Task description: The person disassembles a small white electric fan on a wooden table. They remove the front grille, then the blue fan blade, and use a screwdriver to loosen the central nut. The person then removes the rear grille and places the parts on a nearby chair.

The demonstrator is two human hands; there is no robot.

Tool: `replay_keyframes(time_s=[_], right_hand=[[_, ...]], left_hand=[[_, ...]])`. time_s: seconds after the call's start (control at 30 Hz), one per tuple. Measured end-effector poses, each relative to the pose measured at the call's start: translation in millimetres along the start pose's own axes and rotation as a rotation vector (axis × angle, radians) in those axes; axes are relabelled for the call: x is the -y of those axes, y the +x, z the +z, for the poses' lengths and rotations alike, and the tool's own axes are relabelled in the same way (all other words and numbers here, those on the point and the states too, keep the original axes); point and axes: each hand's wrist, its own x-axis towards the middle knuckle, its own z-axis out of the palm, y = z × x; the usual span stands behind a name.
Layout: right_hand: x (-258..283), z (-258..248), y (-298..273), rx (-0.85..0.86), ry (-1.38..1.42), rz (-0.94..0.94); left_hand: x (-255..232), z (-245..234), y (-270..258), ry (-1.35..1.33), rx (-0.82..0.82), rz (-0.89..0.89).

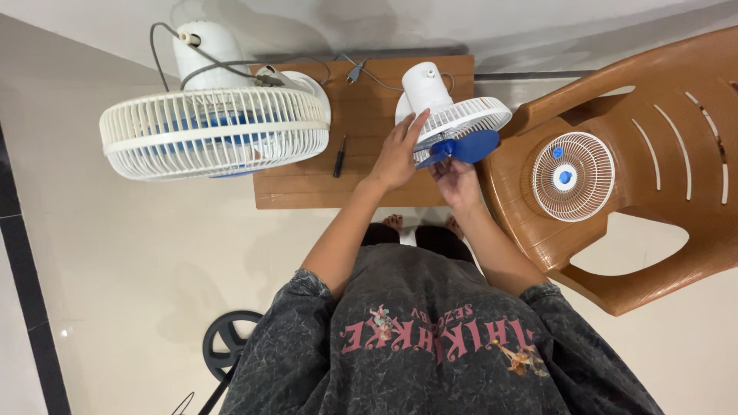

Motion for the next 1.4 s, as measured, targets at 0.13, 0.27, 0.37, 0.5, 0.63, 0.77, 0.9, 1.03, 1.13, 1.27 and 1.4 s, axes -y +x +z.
replay_keyframes(time_s=[0.13, 0.27, 0.37, 0.5, 0.63, 0.77, 0.9, 1.03, 1.13, 1.27, 1.4], right_hand=[[5.1, 13.3, -1.5, 0.009, 0.056, 0.011], [13.0, 46.1, -18.4, -0.225, 0.102, 0.065], [14.6, 66.3, -30.5, -0.177, 0.135, -0.041], [14.9, 72.7, -36.5, -0.145, 0.091, -0.073], [13.3, 67.4, -31.5, -0.242, 0.111, -0.008], [14.7, 65.5, -26.1, -0.258, 0.121, 0.014], [15.3, 66.0, -22.6, -0.309, 0.119, 0.018], [13.0, 58.3, -18.4, -0.300, 0.068, 0.013], [12.4, 48.3, -13.5, -0.254, 0.042, -0.002], [9.9, 38.1, -5.6, -0.230, 0.044, 0.005], [5.5, 30.3, -0.8, -0.286, 0.002, 0.012]], left_hand=[[-5.4, -9.3, 1.4, -0.050, 0.003, 0.021], [-12.2, -15.5, 0.9, -0.065, 0.025, -0.010], [-14.0, -19.8, 2.5, -0.062, 0.045, -0.034], [-17.7, -23.5, 3.4, -0.075, 0.046, -0.039], [-17.9, -27.5, 4.6, -0.079, 0.108, -0.082], [-19.6, -29.5, 5.0, -0.080, 0.092, -0.057], [-21.4, -32.9, 7.0, -0.078, 0.097, -0.054], [-21.7, -35.9, 6.7, -0.098, 0.097, -0.043], [-21.9, -35.2, 7.6, -0.078, 0.092, -0.027], [-19.7, -33.0, 8.2, -0.065, 0.099, -0.040], [-15.5, -31.1, 7.3, -0.052, 0.105, -0.028]])
